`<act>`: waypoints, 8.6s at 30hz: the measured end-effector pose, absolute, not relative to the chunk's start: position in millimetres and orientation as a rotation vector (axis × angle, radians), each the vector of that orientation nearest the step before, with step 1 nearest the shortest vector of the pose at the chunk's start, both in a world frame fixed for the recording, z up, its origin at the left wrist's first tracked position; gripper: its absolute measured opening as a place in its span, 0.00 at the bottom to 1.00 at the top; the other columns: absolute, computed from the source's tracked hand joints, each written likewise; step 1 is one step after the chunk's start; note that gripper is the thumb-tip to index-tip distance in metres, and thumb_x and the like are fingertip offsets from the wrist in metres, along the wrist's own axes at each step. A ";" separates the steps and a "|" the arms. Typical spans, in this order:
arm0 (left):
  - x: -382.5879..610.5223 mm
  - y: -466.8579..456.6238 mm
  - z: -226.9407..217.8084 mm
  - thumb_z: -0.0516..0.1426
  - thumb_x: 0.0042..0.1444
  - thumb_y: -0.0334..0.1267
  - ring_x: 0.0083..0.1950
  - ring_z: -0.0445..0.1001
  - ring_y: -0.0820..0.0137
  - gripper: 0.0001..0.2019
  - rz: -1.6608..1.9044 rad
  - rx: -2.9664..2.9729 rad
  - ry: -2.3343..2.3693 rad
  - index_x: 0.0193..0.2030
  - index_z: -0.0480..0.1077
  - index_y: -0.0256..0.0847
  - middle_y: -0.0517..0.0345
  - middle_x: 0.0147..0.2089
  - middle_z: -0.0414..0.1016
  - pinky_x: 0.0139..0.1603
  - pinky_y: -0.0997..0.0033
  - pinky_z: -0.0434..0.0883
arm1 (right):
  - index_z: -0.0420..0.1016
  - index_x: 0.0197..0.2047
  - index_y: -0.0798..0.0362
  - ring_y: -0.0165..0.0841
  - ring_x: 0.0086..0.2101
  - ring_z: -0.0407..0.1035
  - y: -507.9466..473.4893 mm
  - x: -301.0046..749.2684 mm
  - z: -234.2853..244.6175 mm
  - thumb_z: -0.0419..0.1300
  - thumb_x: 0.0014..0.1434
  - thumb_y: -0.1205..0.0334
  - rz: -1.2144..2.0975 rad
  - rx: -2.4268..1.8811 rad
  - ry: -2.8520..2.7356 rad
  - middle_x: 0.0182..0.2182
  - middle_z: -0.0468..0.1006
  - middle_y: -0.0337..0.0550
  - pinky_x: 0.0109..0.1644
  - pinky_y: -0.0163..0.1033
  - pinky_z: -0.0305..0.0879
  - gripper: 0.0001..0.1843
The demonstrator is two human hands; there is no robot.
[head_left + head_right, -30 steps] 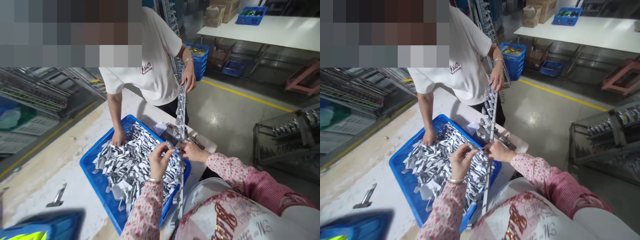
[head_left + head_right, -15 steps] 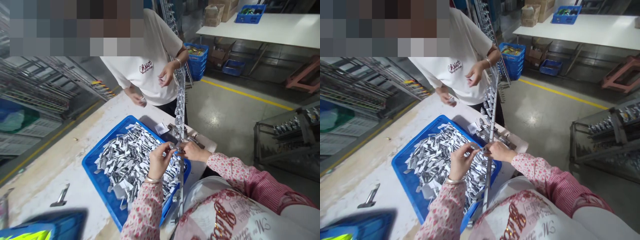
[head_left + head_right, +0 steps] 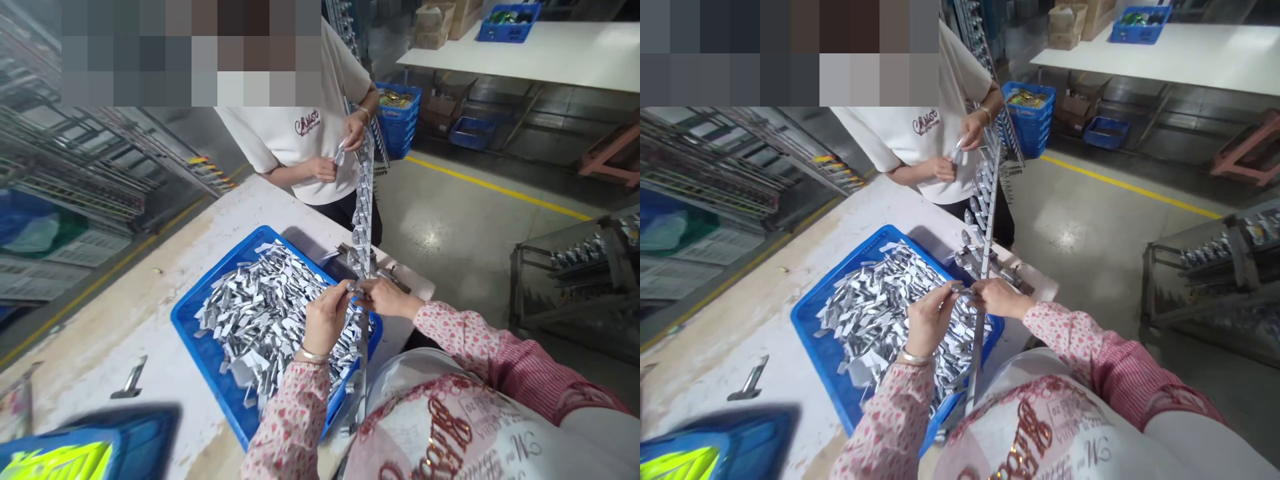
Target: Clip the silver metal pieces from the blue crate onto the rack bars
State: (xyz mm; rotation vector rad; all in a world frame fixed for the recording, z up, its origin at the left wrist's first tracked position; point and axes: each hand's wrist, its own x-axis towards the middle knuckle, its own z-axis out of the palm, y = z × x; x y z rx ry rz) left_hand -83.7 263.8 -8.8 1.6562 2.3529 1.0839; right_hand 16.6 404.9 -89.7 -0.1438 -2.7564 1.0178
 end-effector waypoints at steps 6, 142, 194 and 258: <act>-110.2 242.0 -70.1 0.49 0.63 0.40 0.45 0.77 0.67 0.16 1.007 1.075 2.438 0.52 0.69 0.38 0.48 0.48 0.77 0.48 0.68 0.72 | 0.74 0.41 0.57 0.34 0.33 0.72 407.2 25.8 -90.9 0.58 0.62 0.53 1.105 -0.179 -2.661 0.33 0.77 0.46 0.40 0.37 0.65 0.14; -18.9 169.5 24.7 0.57 0.57 0.34 0.33 0.77 0.67 0.12 1.069 1.743 2.490 0.48 0.74 0.40 0.51 0.36 0.81 0.34 0.71 0.70 | 0.73 0.41 0.53 0.30 0.29 0.73 321.7 99.0 14.3 0.57 0.63 0.61 0.877 0.043 -2.269 0.29 0.79 0.42 0.33 0.35 0.69 0.06; -98.8 195.9 -157.4 0.58 0.54 0.32 0.43 0.78 0.65 0.12 0.595 1.016 2.273 0.45 0.75 0.38 0.50 0.41 0.80 0.50 0.65 0.71 | 0.74 0.43 0.55 0.32 0.31 0.72 333.2 77.5 -95.2 0.55 0.63 0.47 1.237 -0.255 -2.589 0.33 0.77 0.45 0.39 0.37 0.67 0.20; -50.0 155.2 -11.0 0.65 0.48 0.41 0.37 0.77 0.68 0.14 1.621 0.853 1.949 0.39 0.75 0.37 0.54 0.37 0.80 0.41 0.68 0.74 | 0.73 0.35 0.55 0.32 0.31 0.70 282.7 64.8 -94.3 0.64 0.57 0.51 0.971 -0.406 -2.711 0.30 0.76 0.42 0.34 0.34 0.59 0.15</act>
